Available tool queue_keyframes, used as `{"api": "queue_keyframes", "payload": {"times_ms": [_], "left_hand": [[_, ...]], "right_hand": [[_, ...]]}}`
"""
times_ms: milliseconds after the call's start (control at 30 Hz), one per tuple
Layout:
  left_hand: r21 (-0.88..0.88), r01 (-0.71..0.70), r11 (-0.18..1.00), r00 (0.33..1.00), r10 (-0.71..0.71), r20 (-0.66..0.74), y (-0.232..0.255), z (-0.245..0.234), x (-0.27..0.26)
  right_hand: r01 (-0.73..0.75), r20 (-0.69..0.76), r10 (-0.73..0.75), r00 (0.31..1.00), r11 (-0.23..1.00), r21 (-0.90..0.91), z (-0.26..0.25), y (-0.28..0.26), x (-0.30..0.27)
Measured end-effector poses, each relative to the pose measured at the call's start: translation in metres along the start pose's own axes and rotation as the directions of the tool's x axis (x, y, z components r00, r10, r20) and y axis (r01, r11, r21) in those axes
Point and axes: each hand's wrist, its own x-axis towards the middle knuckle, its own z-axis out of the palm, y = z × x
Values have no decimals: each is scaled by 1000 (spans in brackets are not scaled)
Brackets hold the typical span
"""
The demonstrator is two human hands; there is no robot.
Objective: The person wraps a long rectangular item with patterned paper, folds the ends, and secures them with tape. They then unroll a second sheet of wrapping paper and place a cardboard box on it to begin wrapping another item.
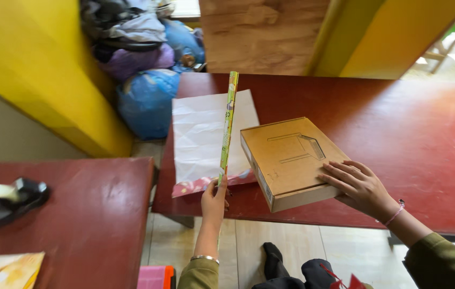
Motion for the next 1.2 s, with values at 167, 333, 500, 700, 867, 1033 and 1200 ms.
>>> {"api": "queue_keyframes", "payload": {"times_ms": [167, 333, 500, 700, 867, 1033, 1200], "left_hand": [[-228, -24, 973, 995, 3, -96, 5, -117, -58], [-370, -95, 924, 951, -26, -309, 25, -213, -137], [-444, -229, 866, 888, -2, -460, 25, -290, -228], [-398, -262, 879, 788, -43, -615, 2, -344, -310], [-313, -250, 916, 689, -59, -722, -17, -357, -336], [-332, -241, 912, 632, -112, -767, -23, -361, -355], [-346, -271, 898, 607, -119, -785, -22, -372, -371]], "right_hand": [[148, -35, -146, 989, 985, 85, 29, -58, 65], [184, -71, -171, 983, 942, 282, 52, -124, 128], [397, -134, -375, 917, 884, 247, 65, -195, 167], [568, -137, -553, 822, 778, 269, 89, -270, 188], [653, -39, -661, 749, 727, 212, 121, -309, 207], [660, -39, -674, 737, 707, 255, 150, -326, 234], [685, 11, -702, 712, 697, 214, 181, -337, 266]]}}
